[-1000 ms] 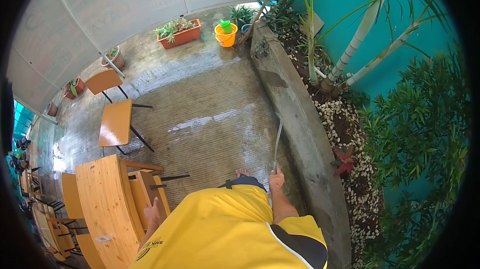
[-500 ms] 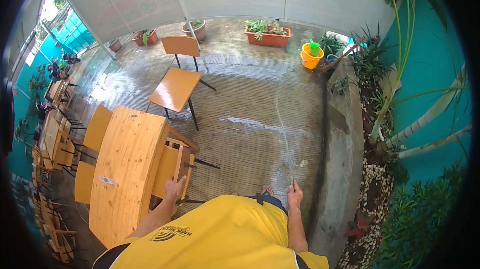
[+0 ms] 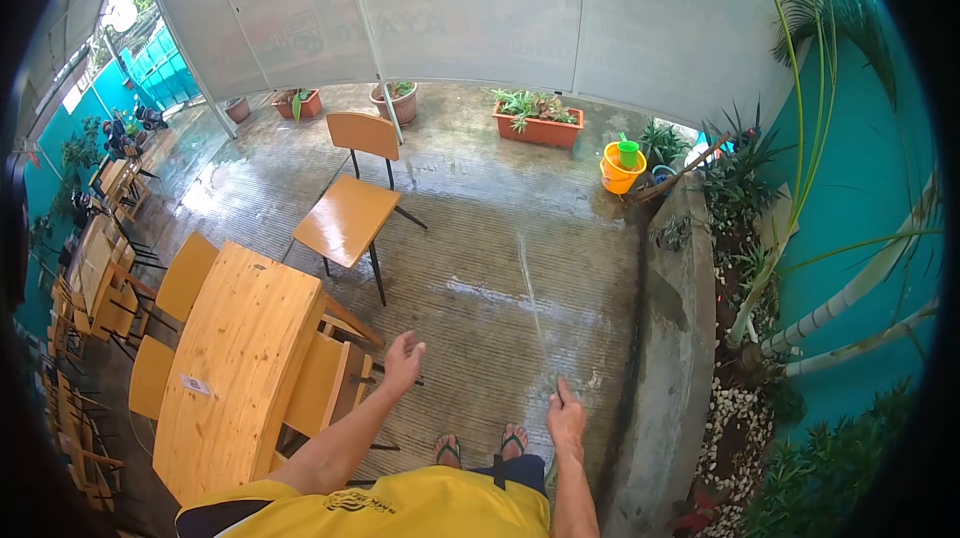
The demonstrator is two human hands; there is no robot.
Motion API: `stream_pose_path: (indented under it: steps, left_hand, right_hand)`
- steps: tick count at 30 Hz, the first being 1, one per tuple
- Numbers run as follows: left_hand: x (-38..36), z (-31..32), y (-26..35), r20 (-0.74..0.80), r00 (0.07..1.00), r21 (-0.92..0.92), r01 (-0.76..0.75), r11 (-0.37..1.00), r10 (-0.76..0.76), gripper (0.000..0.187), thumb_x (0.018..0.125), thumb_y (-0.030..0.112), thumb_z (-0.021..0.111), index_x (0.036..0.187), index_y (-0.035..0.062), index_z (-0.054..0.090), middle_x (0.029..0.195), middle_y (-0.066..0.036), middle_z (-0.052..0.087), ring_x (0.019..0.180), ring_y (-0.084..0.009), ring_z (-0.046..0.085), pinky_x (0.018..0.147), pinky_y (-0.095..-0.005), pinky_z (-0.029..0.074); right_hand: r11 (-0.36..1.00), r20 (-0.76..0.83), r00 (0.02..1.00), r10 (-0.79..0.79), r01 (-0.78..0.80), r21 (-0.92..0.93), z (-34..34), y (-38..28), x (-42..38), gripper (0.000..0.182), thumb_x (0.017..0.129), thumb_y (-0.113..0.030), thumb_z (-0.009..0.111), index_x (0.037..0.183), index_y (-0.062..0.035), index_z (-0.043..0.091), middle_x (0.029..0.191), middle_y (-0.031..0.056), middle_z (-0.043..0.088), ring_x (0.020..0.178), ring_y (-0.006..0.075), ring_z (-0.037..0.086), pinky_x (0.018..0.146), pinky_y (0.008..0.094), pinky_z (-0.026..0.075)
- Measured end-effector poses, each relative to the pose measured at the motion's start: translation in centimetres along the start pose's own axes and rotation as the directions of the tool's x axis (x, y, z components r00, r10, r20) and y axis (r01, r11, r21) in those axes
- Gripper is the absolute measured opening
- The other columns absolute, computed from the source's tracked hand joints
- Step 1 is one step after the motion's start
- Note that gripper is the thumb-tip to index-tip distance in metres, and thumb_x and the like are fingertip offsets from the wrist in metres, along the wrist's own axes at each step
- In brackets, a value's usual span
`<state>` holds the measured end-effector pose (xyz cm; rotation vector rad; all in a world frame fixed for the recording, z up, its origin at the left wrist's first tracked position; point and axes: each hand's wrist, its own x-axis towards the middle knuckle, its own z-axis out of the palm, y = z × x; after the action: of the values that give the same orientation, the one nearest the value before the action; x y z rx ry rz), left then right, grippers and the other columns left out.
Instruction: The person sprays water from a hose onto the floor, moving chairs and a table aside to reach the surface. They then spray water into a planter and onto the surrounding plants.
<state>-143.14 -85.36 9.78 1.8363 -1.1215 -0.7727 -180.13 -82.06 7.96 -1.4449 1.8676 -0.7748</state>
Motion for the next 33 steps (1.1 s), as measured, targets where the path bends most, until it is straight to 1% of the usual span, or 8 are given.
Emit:
stream_pose_path:
  steps: [3, 6, 9, 13, 16, 18, 21, 33]
  left_hand:
    - [4.5, 9.3, 1.2, 0.240, 0.959, -0.047, 0.165, 0.985, -0.149, 0.052, 0.091, 0.025, 0.064, 0.133, -0.0035, 0.053, 0.127, -0.022, 0.063, 0.116, -0.0307, 0.061, 0.099, -0.0387, 0.047]
    - [5.2, 16.9, 3.0, 0.341, 0.927, -0.018, 0.174, 0.985, -0.158, 0.048, 0.093, 0.029, 0.060, 0.129, -0.0023, 0.059, 0.129, -0.021, 0.061, 0.122, -0.0333, 0.057, 0.101, -0.0407, 0.045]
    - [3.5, 24.6, 1.5, 0.268, 0.948, -0.017, 0.185, 0.983, -0.174, 0.032, 0.086, 0.023, 0.062, 0.112, 0.0038, 0.069, 0.113, -0.020, 0.068, 0.109, -0.0363, 0.063, 0.093, -0.0432, 0.049]
    - [-0.5, 31.6, -1.0, 0.312, 0.933, -0.066, 0.209, 0.976, -0.179, 0.029, 0.086, 0.021, 0.061, 0.110, 0.0063, 0.069, 0.105, -0.020, 0.070, 0.101, -0.0366, 0.066, 0.089, -0.0430, 0.051]
    - [-2.8, 33.2, 0.4, 0.370, 0.894, -0.146, 0.324, 0.935, -0.251, 0.025, 0.089, 0.023, 0.061, 0.107, 0.0068, 0.070, 0.090, -0.016, 0.071, 0.089, -0.0318, 0.068, 0.078, -0.0413, 0.054]
    - [-3.4, 32.1, 3.0, 0.545, 0.707, -0.287, 0.662, 0.693, -0.450, 0.024, 0.092, 0.026, 0.060, 0.106, 0.0085, 0.069, 0.080, -0.009, 0.067, 0.077, -0.0234, 0.065, 0.068, -0.0391, 0.055]
    - [-3.0, 33.7, 1.6, 0.583, 0.668, -0.559, 0.743, 0.369, -0.462, 0.018, 0.096, 0.014, 0.056, 0.106, 0.0037, 0.067, 0.090, -0.010, 0.065, 0.075, -0.0207, 0.064, 0.067, -0.0352, 0.058]
    - [-1.3, 32.5, 4.5, 0.566, 0.695, -0.419, 0.706, 0.570, -0.444, 0.027, 0.099, 0.017, 0.051, 0.117, -0.0023, 0.058, 0.099, -0.016, 0.067, 0.083, -0.0247, 0.069, 0.065, -0.0360, 0.058]
  right_hand:
    - [0.998, -0.016, 0.998, -0.060, 0.060, -0.007, 0.0, -3.6, -1.4, 0.042, 0.094, -0.010, 0.058, 0.136, -0.0095, 0.059, 0.060, 0.0043, 0.056, 0.049, 0.0110, 0.052, 0.050, 0.0320, 0.048]
    - [0.996, 0.114, 0.992, 0.053, -0.061, 0.065, -0.6, -5.1, -3.9, 0.041, 0.092, -0.010, 0.058, 0.133, -0.0047, 0.059, 0.095, 0.0193, 0.073, 0.078, 0.0286, 0.069, 0.069, 0.0372, 0.053]
    - [0.894, 0.132, 0.955, 0.267, -0.296, 0.337, -1.1, -5.2, -6.5, 0.046, 0.098, -0.006, 0.051, 0.144, -0.0074, 0.051, 0.076, -0.0012, 0.050, 0.058, 0.0057, 0.040, 0.044, 0.0239, 0.039]
    - [0.861, 0.147, 0.931, 0.333, -0.364, 0.355, -2.0, -2.4, -7.9, 0.049, 0.099, -0.008, 0.050, 0.148, -0.0152, 0.046, 0.072, -0.0024, 0.045, 0.048, 0.0057, 0.040, 0.041, 0.0224, 0.036]
    - [0.815, 0.173, 0.911, 0.375, -0.413, 0.406, -2.6, -2.8, -7.9, 0.048, 0.100, -0.009, 0.051, 0.147, -0.0141, 0.047, 0.072, -0.0024, 0.045, 0.049, 0.0054, 0.040, 0.042, 0.0219, 0.036]
    - [0.821, 0.188, 0.914, 0.361, -0.407, 0.400, -2.4, -3.5, -7.7, 0.048, 0.100, -0.009, 0.051, 0.147, -0.0135, 0.047, 0.072, -0.0026, 0.045, 0.049, 0.0053, 0.040, 0.042, 0.0217, 0.036]
    - [0.865, 0.159, 0.935, 0.316, -0.353, 0.358, -2.3, -2.9, -7.5, 0.048, 0.100, -0.009, 0.052, 0.147, -0.0119, 0.046, 0.070, -0.0031, 0.046, 0.051, 0.0053, 0.041, 0.044, 0.0218, 0.038]
    - [0.944, 0.028, 0.986, 0.166, -0.167, 0.285, 0.2, 2.6, -5.4, 0.046, 0.099, -0.008, 0.053, 0.145, -0.0090, 0.049, 0.073, -0.0010, 0.051, 0.052, 0.0067, 0.045, 0.046, 0.0248, 0.042]
